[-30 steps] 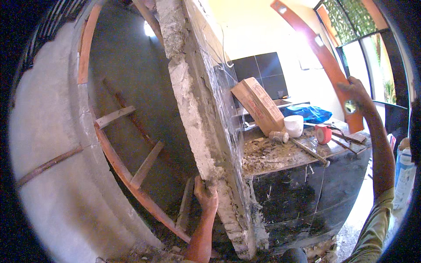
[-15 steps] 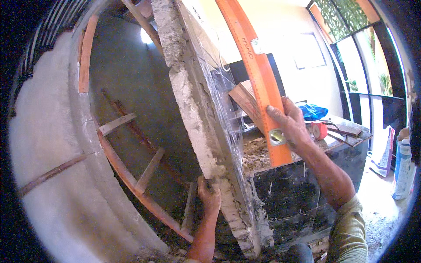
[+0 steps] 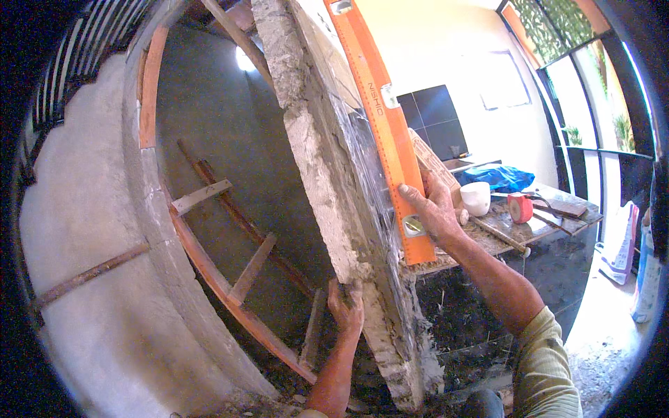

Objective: The person uses a level to check the vertical alignment of a concrete wall section and then uses a trowel to scrape plaster from a bucket.

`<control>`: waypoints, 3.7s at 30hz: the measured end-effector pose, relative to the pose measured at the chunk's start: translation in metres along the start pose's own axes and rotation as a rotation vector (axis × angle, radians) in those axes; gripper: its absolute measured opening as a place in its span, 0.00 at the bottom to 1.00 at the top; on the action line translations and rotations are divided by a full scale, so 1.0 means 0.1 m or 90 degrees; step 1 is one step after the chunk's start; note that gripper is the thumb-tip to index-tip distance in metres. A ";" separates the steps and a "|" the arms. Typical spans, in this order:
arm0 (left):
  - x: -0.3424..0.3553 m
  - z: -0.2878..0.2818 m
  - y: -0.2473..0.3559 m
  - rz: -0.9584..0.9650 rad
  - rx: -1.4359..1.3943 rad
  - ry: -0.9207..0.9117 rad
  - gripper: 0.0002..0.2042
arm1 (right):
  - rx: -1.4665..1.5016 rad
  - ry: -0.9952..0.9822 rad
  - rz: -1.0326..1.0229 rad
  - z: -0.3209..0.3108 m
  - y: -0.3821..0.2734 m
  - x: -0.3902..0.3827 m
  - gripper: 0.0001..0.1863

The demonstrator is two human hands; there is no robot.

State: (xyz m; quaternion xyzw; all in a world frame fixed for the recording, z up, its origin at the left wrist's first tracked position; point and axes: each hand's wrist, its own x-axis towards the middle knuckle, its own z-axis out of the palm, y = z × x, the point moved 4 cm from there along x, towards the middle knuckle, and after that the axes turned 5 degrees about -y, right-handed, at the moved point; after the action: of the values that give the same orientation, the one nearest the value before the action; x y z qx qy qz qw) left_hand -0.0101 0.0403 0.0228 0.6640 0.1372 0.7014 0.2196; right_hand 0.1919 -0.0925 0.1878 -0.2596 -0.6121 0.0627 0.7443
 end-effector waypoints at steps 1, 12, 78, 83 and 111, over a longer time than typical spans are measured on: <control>0.01 -0.02 0.02 0.000 0.006 0.002 0.21 | -0.009 -0.006 -0.016 0.04 0.03 0.01 0.25; 0.02 0.02 0.23 0.024 0.043 -0.058 0.24 | -0.028 0.012 -0.049 0.12 0.28 0.13 0.21; -0.03 0.02 0.13 0.070 -0.001 0.003 0.21 | -0.070 -0.132 0.024 0.33 -0.17 0.07 0.28; 0.03 0.04 0.10 0.098 0.002 -0.011 0.19 | -0.102 -0.097 -0.008 0.29 -0.07 0.12 0.24; 0.05 0.02 0.21 0.058 0.060 -0.054 0.17 | -0.064 -0.053 0.004 0.35 -0.09 0.09 0.21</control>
State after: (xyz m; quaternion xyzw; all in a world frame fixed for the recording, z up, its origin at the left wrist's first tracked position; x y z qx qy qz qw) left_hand -0.0106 0.0241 0.0373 0.7085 0.1304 0.6746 0.1613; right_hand 0.1595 -0.0858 0.2041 -0.2960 -0.6438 0.0447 0.7042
